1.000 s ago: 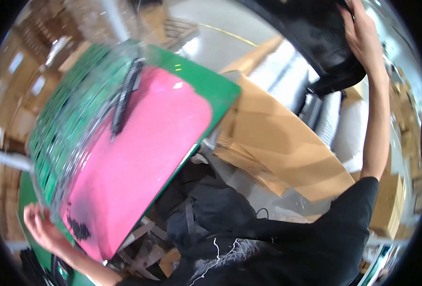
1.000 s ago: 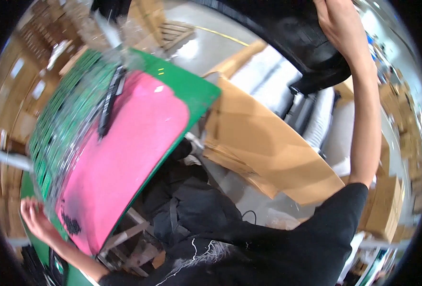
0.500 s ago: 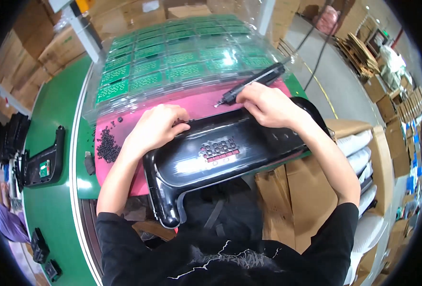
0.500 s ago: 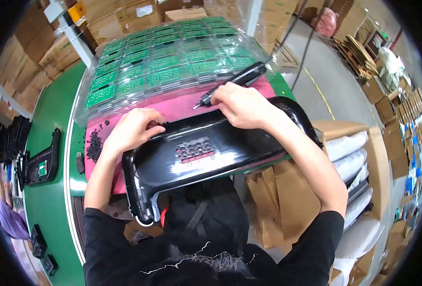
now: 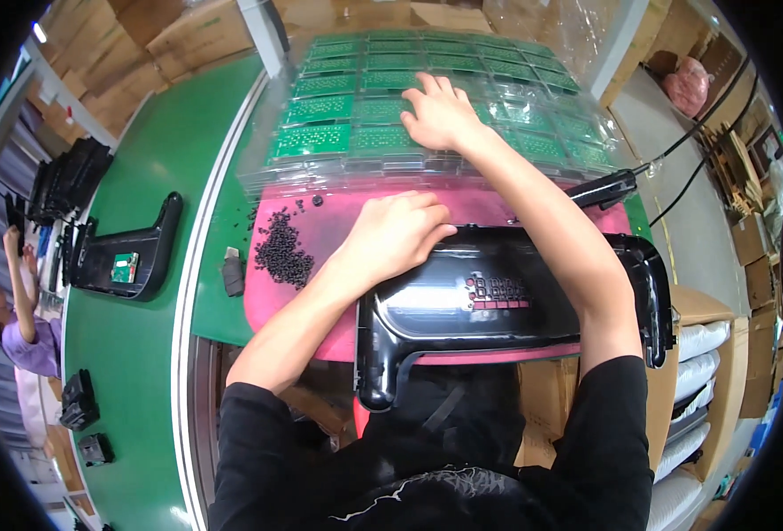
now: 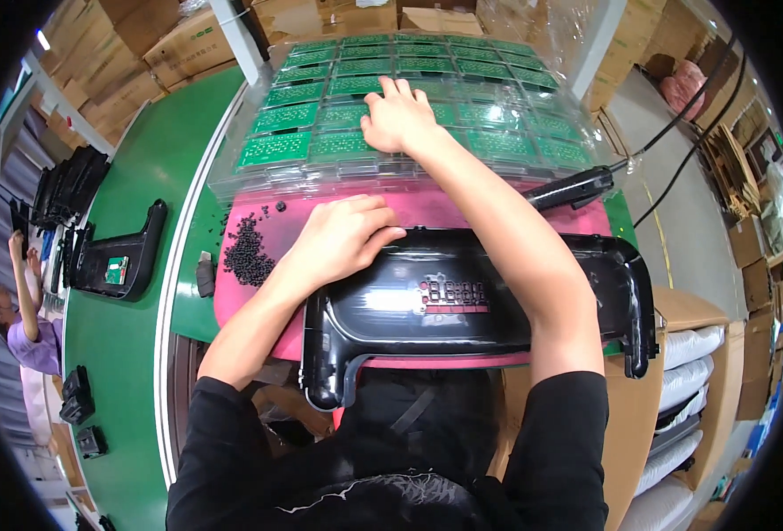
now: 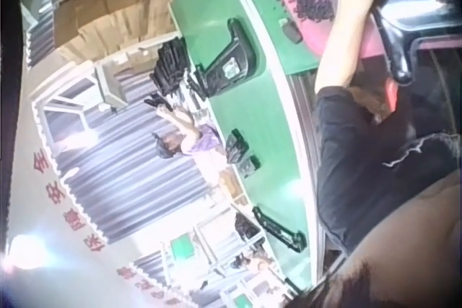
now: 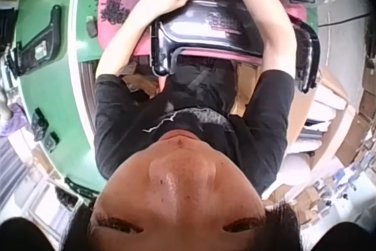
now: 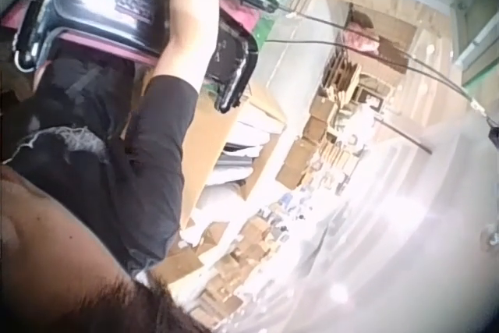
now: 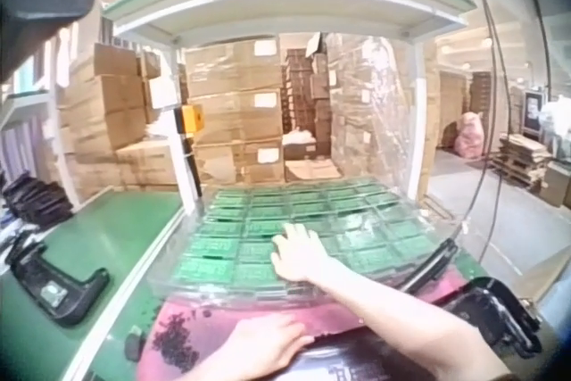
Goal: Insert a circuit board into a plastic housing, fasten it with an electric screwdriver, and place the completed unit into a box.
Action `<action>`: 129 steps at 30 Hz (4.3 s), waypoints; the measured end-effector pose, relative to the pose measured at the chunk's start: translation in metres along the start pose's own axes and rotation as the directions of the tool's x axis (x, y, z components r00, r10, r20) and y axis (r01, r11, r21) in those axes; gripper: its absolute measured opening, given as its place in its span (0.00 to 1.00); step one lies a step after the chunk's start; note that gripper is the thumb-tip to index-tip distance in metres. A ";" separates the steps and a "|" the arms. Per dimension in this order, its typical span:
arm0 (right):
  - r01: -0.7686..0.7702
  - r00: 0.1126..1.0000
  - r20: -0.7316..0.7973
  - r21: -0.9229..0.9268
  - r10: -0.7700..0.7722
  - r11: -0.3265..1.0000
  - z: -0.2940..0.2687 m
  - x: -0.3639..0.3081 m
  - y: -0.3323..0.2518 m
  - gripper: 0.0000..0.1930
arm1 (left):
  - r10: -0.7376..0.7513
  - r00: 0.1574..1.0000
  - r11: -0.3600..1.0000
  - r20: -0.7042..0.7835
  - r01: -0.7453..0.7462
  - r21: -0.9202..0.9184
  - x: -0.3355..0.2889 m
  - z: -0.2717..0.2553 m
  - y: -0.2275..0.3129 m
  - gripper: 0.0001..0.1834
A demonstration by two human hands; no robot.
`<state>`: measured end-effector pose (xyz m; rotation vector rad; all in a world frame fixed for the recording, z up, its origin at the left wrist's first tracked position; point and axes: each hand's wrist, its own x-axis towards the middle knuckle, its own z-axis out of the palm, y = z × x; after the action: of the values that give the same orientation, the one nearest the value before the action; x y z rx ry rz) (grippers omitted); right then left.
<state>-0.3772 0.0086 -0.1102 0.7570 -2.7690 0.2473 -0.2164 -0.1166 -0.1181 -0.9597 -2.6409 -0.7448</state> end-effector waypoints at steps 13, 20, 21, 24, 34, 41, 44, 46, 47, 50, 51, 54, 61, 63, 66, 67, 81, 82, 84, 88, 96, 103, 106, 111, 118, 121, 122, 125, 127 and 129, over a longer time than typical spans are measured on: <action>0.386 0.806 -0.500 0.037 -0.317 0.922 -0.050 -0.032 0.012 0.15 | 0.083 0.939 0.996 -0.333 -0.074 0.042 0.001 -0.017 0.002 0.13; 0.383 0.826 -0.548 0.379 -0.129 0.842 -0.107 -0.134 -0.002 0.11 | 0.097 0.852 0.985 -0.515 -0.007 0.175 0.006 -0.037 0.014 0.42; 0.358 0.842 -0.530 0.407 -0.102 0.840 -0.111 -0.145 -0.002 0.10 | 0.137 0.857 0.981 -0.497 -0.049 0.186 0.006 -0.035 0.015 0.42; 0.270 0.870 -0.493 0.478 0.000 0.836 -0.121 -0.174 -0.005 0.08 | 0.195 0.859 0.976 -0.473 -0.125 0.176 0.004 -0.032 0.025 0.39; 0.050 0.910 -0.370 0.548 0.188 0.835 -0.136 -0.247 0.026 0.04 | 0.209 0.959 0.951 -0.191 -0.245 -0.188 -0.004 -0.029 0.041 0.37; 0.002 0.999 -0.027 0.609 0.019 0.793 -0.144 -0.269 0.024 0.12 | 0.182 0.981 0.896 0.068 -0.137 -0.422 -0.010 -0.026 0.041 0.36; -0.093 0.989 0.143 0.734 -0.019 0.673 -0.140 -0.285 0.021 0.10 | 0.300 0.925 0.842 0.234 -0.141 -0.521 -0.010 -0.026 0.035 0.36; -0.091 0.976 0.198 0.753 -0.092 0.651 -0.134 -0.293 0.021 0.09 | 0.367 0.885 0.820 0.286 -0.162 -0.549 -0.010 -0.025 0.036 0.36; -0.110 0.972 0.218 0.759 -0.091 0.642 -0.134 -0.296 0.021 0.12 | 0.396 0.865 0.815 0.309 -0.176 -0.552 -0.011 -0.024 0.034 0.36; -0.130 0.970 0.228 0.780 -0.084 0.612 -0.134 -0.294 0.022 0.21 | 0.358 0.887 0.824 0.291 -0.154 -0.545 -0.011 -0.028 0.032 0.36; -0.127 0.974 0.213 0.797 -0.077 0.590 -0.133 -0.292 0.022 0.26 | 0.356 0.888 0.823 0.291 -0.151 -0.547 -0.012 -0.028 0.032 0.36; -0.084 0.982 0.176 0.718 -0.064 0.691 -0.125 -0.286 0.024 0.39 | 0.273 0.907 0.871 0.321 -0.092 -0.482 -0.011 -0.028 0.029 0.35; -0.063 0.994 0.112 0.661 -0.015 0.748 -0.097 -0.263 0.036 0.29 | 0.040 0.929 0.955 0.368 0.073 -0.286 -0.015 -0.021 0.031 0.32; -0.071 0.995 0.097 0.649 0.010 0.757 -0.091 -0.262 0.036 0.29 | 0.035 0.948 0.977 0.315 0.034 -0.212 -0.018 -0.014 0.029 0.31; -0.054 0.996 0.094 0.594 -0.002 0.803 -0.090 -0.261 0.034 0.29 | 0.033 0.942 0.985 0.333 0.026 -0.170 -0.016 -0.013 0.028 0.32; -0.063 0.995 0.099 0.594 0.004 0.802 -0.090 -0.260 0.032 0.29 | 0.036 0.940 0.984 0.338 0.026 -0.177 -0.016 -0.014 0.027 0.32; -0.133 0.988 0.146 0.570 0.059 0.811 -0.085 -0.251 0.020 0.30 | 0.026 0.938 0.988 0.347 0.029 -0.151 -0.017 -0.018 0.016 0.34; -0.133 0.987 0.147 0.569 0.058 0.811 -0.085 -0.252 0.021 0.30 | 0.025 0.938 0.988 0.346 0.029 -0.152 -0.017 -0.017 0.016 0.34; -0.134 0.987 0.153 0.565 0.056 0.814 -0.085 -0.253 0.022 0.30 | 0.025 0.935 0.987 0.353 0.033 -0.157 -0.017 -0.015 0.017 0.34; -0.105 0.989 0.144 0.550 0.029 0.829 -0.084 -0.251 0.022 0.29 | 0.030 0.936 0.986 0.352 0.030 -0.163 -0.017 -0.014 0.014 0.34; -0.121 0.986 0.160 0.548 0.037 0.827 -0.084 -0.243 0.016 0.29 | 0.038 0.933 0.982 0.357 0.030 -0.185 -0.017 -0.020 0.005 0.34; -0.117 0.984 0.175 0.534 0.026 0.838 -0.084 -0.242 0.014 0.30 | 0.034 0.935 0.975 0.353 0.048 -0.219 -0.021 -0.019 0.001 0.35; -0.141 0.976 0.214 0.524 0.030 0.840 -0.086 -0.243 0.016 0.34 | 0.027 0.933 0.974 0.359 0.055 -0.218 -0.023 -0.016 0.001 0.37; -0.295 0.940 -0.012 0.478 0.342 0.828 -0.116 -0.225 0.033 0.24 | 0.039 0.941 0.963 0.337 0.055 -0.263 -0.023 -0.019 -0.002 0.44; -0.649 0.760 0.253 0.347 0.599 0.677 -0.122 -0.188 0.132 0.23 | 0.050 0.952 0.958 0.301 0.040 -0.286 -0.023 -0.020 0.000 0.51; -0.502 0.786 0.006 0.591 0.619 0.632 -0.109 -0.174 0.119 0.24 | 0.050 0.955 0.953 0.292 0.043 -0.300 -0.026 -0.018 -0.001 0.51; -0.354 0.761 -0.177 0.693 0.625 0.628 -0.101 -0.162 0.102 0.26 | 0.042 0.952 0.955 0.302 0.051 -0.293 -0.027 -0.022 -0.007 0.51; -0.048 0.733 -0.408 0.767 0.544 0.640 -0.082 -0.137 0.066 0.26 | 0.042 0.957 0.953 0.285 0.047 -0.299 -0.029 -0.024 -0.016 0.49; -0.078 0.844 -0.263 0.802 0.467 0.593 -0.073 -0.130 0.046 0.22 | 0.054 0.964 0.950 0.262 0.031 -0.309 -0.030 -0.022 -0.019 0.48; -0.199 0.894 0.084 0.954 0.439 0.225 -0.069 -0.122 0.025 0.18 | 0.010 0.964 0.942 0.267 0.080 -0.326 -0.029 -0.021 -0.022 0.41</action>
<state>-0.2743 0.1035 -0.0821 0.2272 -2.2533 2.0976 -0.2077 -0.1575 -0.1194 -1.1745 -2.8200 -1.1792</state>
